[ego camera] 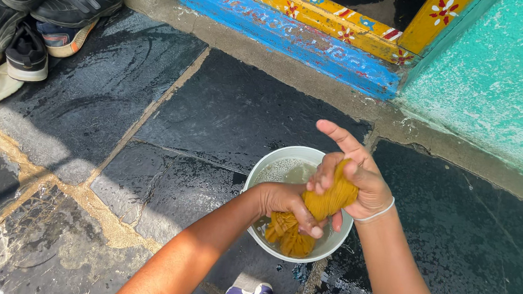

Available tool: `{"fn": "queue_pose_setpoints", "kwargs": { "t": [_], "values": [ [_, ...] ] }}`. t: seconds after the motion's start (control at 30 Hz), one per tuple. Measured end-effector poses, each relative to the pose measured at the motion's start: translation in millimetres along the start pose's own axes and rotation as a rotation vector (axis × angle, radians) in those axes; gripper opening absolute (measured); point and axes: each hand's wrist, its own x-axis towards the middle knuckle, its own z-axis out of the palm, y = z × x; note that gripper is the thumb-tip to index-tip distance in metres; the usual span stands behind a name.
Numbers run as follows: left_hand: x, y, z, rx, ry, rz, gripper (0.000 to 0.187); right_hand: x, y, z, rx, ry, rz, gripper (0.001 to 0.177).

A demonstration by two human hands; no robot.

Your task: The person cleans the floor by hand using a yellow cloth and a bucket of water.

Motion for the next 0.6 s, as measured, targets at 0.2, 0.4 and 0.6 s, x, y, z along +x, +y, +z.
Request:
{"fn": "queue_pose_setpoints", "kwargs": {
  "t": [0.2, 0.4, 0.6],
  "values": [
    [14.8, -4.4, 16.3, 0.13, 0.375, 0.045, 0.041, 15.3, -6.6, 20.4, -0.377, 0.497, 0.146, 0.028],
    [26.2, -22.8, 17.9, 0.169, 0.803, 0.129, 0.045, 36.2, 22.2, 14.9, -0.695, 0.672, 0.127, 0.009],
    [35.8, -38.5, 17.5, 0.228, 1.156, 0.142, 0.044, 41.9, 54.8, -1.5, -1.113, 0.733, 0.111, 0.014]
  ]
}}
